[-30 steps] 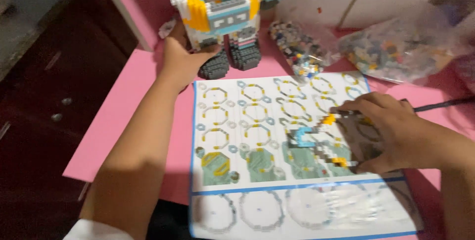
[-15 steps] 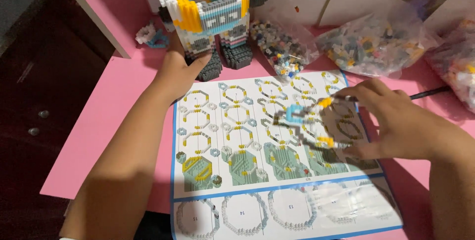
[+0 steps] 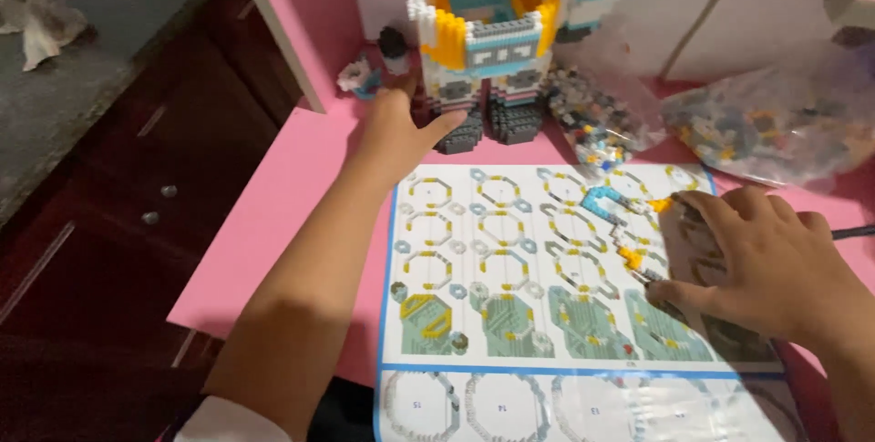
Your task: Assembling a robot toy using small interlocking blocks and a plastic hammer while following instructions.
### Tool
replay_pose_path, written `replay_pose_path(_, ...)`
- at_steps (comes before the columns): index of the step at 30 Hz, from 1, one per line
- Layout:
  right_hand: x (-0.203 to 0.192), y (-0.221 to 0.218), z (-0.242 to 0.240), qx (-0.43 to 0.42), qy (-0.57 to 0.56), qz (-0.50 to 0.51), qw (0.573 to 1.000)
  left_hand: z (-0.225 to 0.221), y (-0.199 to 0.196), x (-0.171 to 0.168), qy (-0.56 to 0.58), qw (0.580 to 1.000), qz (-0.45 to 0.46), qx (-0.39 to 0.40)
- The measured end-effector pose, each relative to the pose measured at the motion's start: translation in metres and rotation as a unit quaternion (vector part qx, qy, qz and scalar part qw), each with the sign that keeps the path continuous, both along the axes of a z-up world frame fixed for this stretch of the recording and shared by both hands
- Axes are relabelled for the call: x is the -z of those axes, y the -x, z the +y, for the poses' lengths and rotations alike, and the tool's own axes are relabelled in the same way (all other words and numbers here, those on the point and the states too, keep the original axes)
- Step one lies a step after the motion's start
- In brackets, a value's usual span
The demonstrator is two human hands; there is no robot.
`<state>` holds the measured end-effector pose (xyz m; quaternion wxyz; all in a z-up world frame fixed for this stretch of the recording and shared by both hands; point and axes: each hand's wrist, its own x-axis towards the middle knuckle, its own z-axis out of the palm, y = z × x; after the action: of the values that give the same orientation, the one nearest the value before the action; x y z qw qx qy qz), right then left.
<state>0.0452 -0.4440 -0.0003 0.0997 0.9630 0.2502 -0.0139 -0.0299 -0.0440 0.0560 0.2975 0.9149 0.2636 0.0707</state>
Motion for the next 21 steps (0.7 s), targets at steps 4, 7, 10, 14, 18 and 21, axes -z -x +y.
replay_pose_path(4,0.01,-0.005,-0.005,0.016,-0.004,0.017,1.0,0.034,0.011,0.006,-0.028,0.995,-0.089,0.042)
replay_pose_path(7,0.016,-0.017,-0.012,0.005,-0.03,0.037,0.999,0.058,-0.009,0.024,-0.084,0.975,-0.207,0.014)
replay_pose_path(10,0.026,-0.027,-0.02,-0.025,-0.044,0.031,0.998,0.074,-0.043,0.032,-0.204,0.97,-0.131,0.013)
replay_pose_path(14,0.016,-0.027,-0.02,-0.059,-0.08,0.041,0.994,0.073,-0.072,0.016,-0.238,0.966,-0.083,0.054)
replay_pose_path(18,0.022,-0.032,-0.025,-0.061,-0.095,0.057,0.992,0.1,-0.115,0.065,-0.314,0.949,0.009,0.029)
replay_pose_path(21,0.022,-0.034,-0.026,-0.058,-0.107,0.069,0.99,0.089,-0.11,0.063,-0.401,0.914,0.041,0.032)
